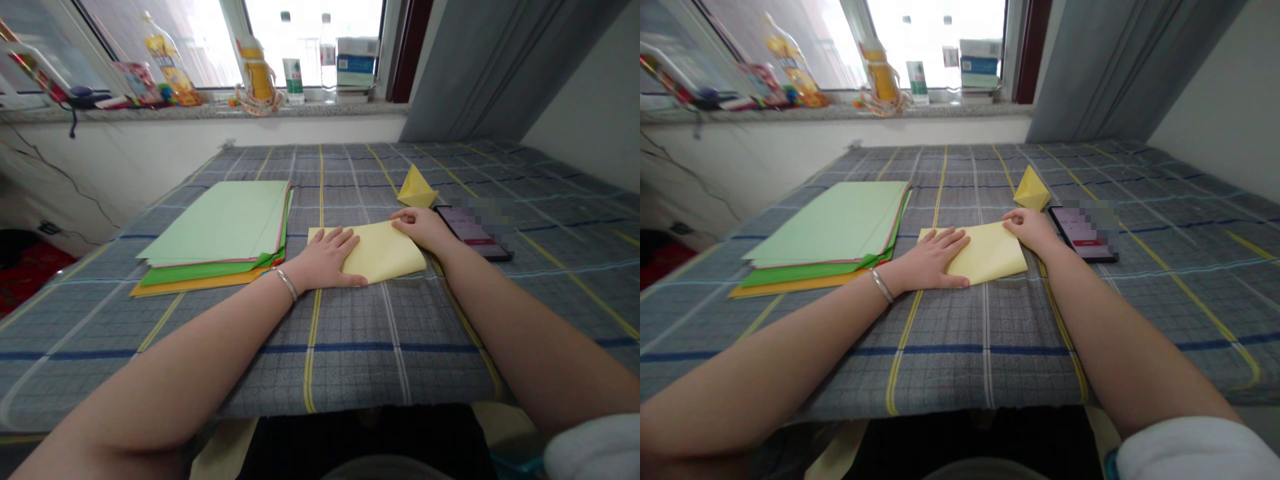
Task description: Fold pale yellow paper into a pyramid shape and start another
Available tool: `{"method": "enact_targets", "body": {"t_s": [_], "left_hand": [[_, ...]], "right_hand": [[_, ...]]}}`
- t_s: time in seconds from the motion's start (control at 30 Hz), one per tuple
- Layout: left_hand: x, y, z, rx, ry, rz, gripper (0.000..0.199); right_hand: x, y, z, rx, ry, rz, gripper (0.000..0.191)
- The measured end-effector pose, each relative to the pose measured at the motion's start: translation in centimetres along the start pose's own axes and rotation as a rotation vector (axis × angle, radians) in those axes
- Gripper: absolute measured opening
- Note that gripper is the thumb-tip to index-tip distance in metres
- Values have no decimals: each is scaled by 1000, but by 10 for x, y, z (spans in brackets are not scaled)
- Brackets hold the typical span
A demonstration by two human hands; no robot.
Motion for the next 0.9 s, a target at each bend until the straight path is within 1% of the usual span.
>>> {"method": "enact_targets", "body": {"t_s": [0.07,0.13,0.2,0.23,0.27,0.33,0.4,0.53,0.63,0.7,0.8,0.9], "left_hand": [[0,0,0,5,-7,-9,99],[1,0,0,9,-10,-13,99],[1,0,0,12,-6,-12,99],[1,0,0,12,-1,-10,99],[1,0,0,11,4,-7,98],[1,0,0,9,14,0,97],[2,0,0,7,21,9,97],[2,1,0,-12,35,37,96],[3,2,0,-23,38,51,98],[3,2,0,-26,39,53,98],[2,2,-1,-26,40,55,98],[1,1,-2,-15,16,59,97]], "right_hand": [[6,0,0,27,-38,-3,36],[13,-5,-1,76,-74,-2,49],[21,-16,-4,203,-99,-41,56],[24,-23,-7,276,-106,-81,53],[26,-30,-10,332,-137,-120,46],[25,-42,-17,362,-237,-153,34],[23,-50,-23,380,-301,-187,32],[14,-56,-34,380,-416,-352,34],[11,-63,-43,425,-482,-432,36],[10,-71,-49,433,-517,-447,37],[4,-85,-56,464,-516,-492,41],[-5,-96,-60,490,-507,-553,36]]}}
Point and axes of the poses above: each hand's wrist, its own z-axis towards the middle knuckle, its own x-axis out of the back of the hand, y = z × x, the point moved 3 cm from there along z, towards the middle knuckle, and after that the axes turned 3 degrees about -y, right-handed, at the moved point
